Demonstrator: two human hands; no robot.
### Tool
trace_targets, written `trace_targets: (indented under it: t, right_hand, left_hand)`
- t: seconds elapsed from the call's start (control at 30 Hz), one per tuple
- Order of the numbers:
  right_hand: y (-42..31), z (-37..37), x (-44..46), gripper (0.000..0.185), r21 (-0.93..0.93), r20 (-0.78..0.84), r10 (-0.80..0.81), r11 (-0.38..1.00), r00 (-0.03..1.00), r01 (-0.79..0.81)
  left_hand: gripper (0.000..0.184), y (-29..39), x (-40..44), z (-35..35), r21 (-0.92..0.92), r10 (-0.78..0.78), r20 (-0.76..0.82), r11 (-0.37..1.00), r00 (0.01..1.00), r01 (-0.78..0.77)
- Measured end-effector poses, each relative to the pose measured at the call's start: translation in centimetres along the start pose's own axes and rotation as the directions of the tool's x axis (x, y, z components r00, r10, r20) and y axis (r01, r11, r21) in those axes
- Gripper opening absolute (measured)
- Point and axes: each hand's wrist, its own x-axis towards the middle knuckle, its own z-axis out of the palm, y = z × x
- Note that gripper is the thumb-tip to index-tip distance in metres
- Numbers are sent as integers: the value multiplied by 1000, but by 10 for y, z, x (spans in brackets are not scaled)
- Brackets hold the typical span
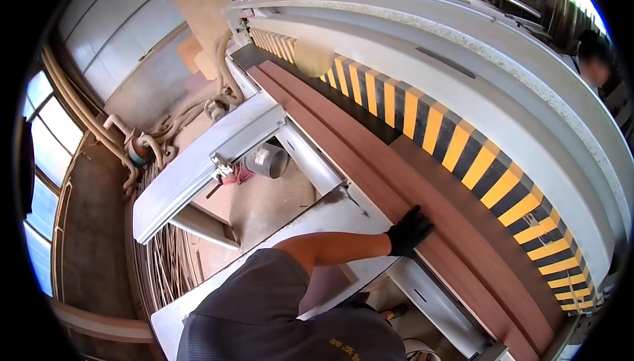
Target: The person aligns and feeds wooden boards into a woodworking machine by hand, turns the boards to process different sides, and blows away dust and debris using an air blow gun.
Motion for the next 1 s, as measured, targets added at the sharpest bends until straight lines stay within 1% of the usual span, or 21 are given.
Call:
trace_targets:
  t: [0.13, 0.2, 0.23, 0.33, 0.37, 0.43, 0.47, 0.6, 0.67, 0.7, 0.77, 0.8, 0.87, 0.9, 0.93, 0.97, 1.0]
  right_hand:
    - [-15, 3, 3, 30, 66, 96, -64, 996, 993, 58]
    - [-18, 5, 3, 30, 87, 122, -81, 994, 989, 70]
    - [-20, 6, 4, 29, 92, 124, -86, 993, 989, 75]
    - [-31, 11, 10, 29, 108, 122, -88, 991, 989, 75]
    - [-37, 17, 13, 29, 117, 110, -84, 991, 990, 71]
    - [-42, 24, 16, 29, 137, 106, -88, 988, 990, 73]
    - [-40, 23, 17, 29, 138, 113, -94, 987, 989, 78]
    - [-29, 14, 11, 29, 132, 172, -117, 987, 978, 94]
    - [-30, 21, 7, 29, 144, 174, -124, 985, 977, 100]
    - [-36, 16, 10, 29, 146, 194, -117, 985, 974, 89]
    - [-40, 21, 17, 29, 156, 193, -126, 983, 973, 96]
    - [-39, 14, 14, 29, 155, 222, -122, 984, 967, 88]
    - [-44, 20, 13, 29, 172, 220, -131, 981, 967, 94]
    - [-48, 18, 15, 29, 169, 250, -120, 982, 961, 79]
    - [-50, 22, 19, 29, 171, 261, -121, 982, 958, 78]
    - [-52, 24, 18, 29, 183, 251, -128, 980, 959, 83]
    - [-56, 23, 22, 29, 180, 280, -124, 981, 952, 75]
  left_hand:
    - [94, 0, 2, 22, -28, -79, -18, 997, 997, 79]
    - [89, 1, 5, 21, 56, -68, -51, 996, 996, 71]
    - [89, 3, 5, 20, 55, -63, -54, 996, 997, 66]
    - [86, 1, 7, 17, -48, -98, -41, 994, 994, 96]
    - [86, 1, 7, 18, -35, -92, -48, 995, 995, 90]
    - [88, 0, 4, 31, 61, -71, -177, 995, 982, 83]
    - [94, 2, 3, 27, 60, -80, -126, 994, 989, 88]
    - [97, 5, 0, 24, -13, -114, -54, 994, 992, 113]
    - [99, 3, 2, 18, 0, -95, -94, 995, 991, 96]
    - [99, 5, 2, 9, -12, -92, -72, 996, 993, 92]
    - [91, 5, -1, -12, -81, -80, -47, 994, 996, 76]
    - [91, 7, -1, -11, -99, -79, -13, 992, 997, 78]
    - [82, 4, 0, -13, -140, -111, -72, 985, 991, 100]
    - [82, 0, 1, -12, -151, -112, -28, 983, 993, 106]
    - [77, -5, 2, -11, -179, -99, -20, 979, 995, 93]
    - [73, -6, 3, -17, -195, -81, -47, 978, 996, 70]
    - [73, -8, 11, -17, -214, -91, -6, 973, 996, 88]
